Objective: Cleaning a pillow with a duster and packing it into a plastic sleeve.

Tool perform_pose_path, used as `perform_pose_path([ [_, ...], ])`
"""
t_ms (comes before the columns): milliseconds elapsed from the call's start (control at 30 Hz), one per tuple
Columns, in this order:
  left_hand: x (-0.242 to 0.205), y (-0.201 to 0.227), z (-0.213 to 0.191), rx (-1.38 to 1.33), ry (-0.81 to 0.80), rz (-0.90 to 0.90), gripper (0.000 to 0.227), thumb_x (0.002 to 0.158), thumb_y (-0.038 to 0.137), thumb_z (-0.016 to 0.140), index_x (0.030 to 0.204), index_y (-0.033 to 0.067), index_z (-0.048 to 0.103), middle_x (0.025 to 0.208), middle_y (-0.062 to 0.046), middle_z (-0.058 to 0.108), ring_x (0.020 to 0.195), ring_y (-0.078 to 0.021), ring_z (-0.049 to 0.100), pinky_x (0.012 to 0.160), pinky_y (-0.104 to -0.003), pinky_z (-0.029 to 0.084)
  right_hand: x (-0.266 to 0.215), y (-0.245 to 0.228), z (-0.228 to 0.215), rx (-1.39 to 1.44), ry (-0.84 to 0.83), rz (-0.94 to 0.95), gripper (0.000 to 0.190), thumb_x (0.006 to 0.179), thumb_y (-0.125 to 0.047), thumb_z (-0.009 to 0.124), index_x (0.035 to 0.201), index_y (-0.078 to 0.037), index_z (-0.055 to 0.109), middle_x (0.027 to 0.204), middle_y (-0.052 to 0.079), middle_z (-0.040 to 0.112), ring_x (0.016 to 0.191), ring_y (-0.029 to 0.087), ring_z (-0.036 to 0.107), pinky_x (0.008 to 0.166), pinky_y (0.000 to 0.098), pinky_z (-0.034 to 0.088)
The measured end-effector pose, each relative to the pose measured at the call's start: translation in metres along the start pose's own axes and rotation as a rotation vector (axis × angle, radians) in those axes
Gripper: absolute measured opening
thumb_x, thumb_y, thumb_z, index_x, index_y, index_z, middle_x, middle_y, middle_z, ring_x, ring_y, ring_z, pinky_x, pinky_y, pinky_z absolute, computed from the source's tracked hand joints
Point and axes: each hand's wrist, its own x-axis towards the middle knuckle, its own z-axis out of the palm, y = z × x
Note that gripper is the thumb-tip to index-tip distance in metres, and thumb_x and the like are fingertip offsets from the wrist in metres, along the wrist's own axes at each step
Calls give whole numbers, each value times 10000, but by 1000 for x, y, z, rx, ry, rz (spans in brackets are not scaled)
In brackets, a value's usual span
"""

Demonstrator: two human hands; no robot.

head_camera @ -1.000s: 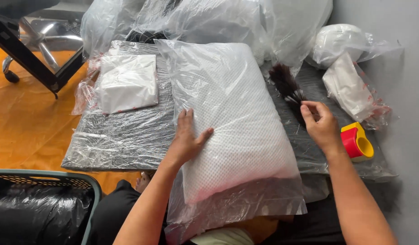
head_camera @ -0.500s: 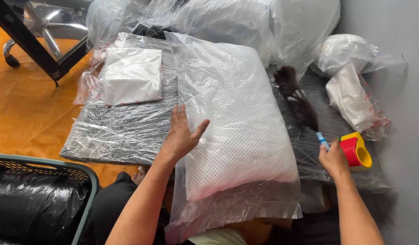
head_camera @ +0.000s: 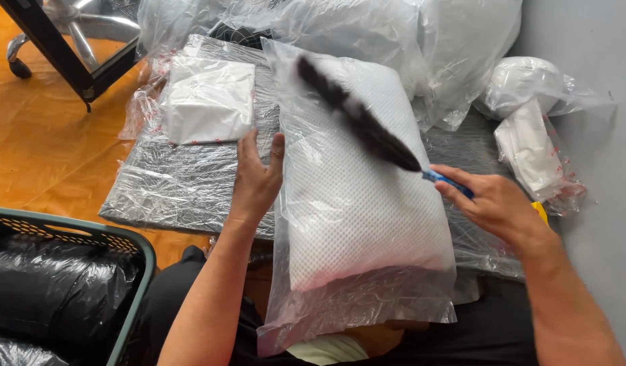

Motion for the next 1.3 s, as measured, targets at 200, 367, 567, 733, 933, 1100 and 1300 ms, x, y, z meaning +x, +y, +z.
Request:
perform_pose_path([
  [200,3,-3,-16,-53,130,75,985,933,752,226,1453,-78,325,1425,-344,409,1370,-469,440,1082,-559,442,-34,44,9,-145,215,-80,444,969,-533,580,1358,-360,707,725,92,719,566,250,648,587,387,522],
  [367,4,1,-19,-82,164,82,911,968,702,251,1430,-77,355,1393,-316,451,1346,-425,478,1062,-526,453,-68,71,12,139,56,-208,388,762,-332,781,1148,-296,801,916,-89,862,479,123,685,569,265,574],
  [567,6,7,-8,-54,145,87,948,954,729,237,1430,-80,365,1378,-306,466,1334,-427,484,1070,-528,439,-75,96,50,-162,368,-53,450,998,-492,552,1350,-264,717,797,115,743,592,324,661,593,423,515],
  [733,3,5,-2,-58,102,44,922,965,704,267,1438,-81,368,1428,-324,452,1376,-431,457,1108,-523,405,-69,87,56,203,321,-220,362,858,-307,754,1209,-221,761,949,-12,807,542,172,644,568,319,509],
  [933,2,4,-3,-50,91,40,942,959,708,252,1443,-93,350,1410,-349,448,1365,-460,458,1092,-552,425,-51,94,79,-147,588,-172,364,1034,-416,617,1270,-176,756,598,22,632,468,215,547,515,370,434],
  [1100,7,3,-15,-73,143,46,838,999,648,243,1406,-73,378,1379,-298,504,1283,-407,546,1046,-498,464,-75,83,58,224,230,-441,348,781,-301,774,1111,-189,779,844,-78,802,496,100,599,509,262,476],
  [1300,9,1,-11,-73,129,67,904,968,698,254,1422,-77,358,1377,-318,482,1301,-430,524,1040,-527,484,-78,108,89,138,446,-28,360,989,-379,649,1204,-105,739,704,99,678,554,265,599,557,403,471],
])
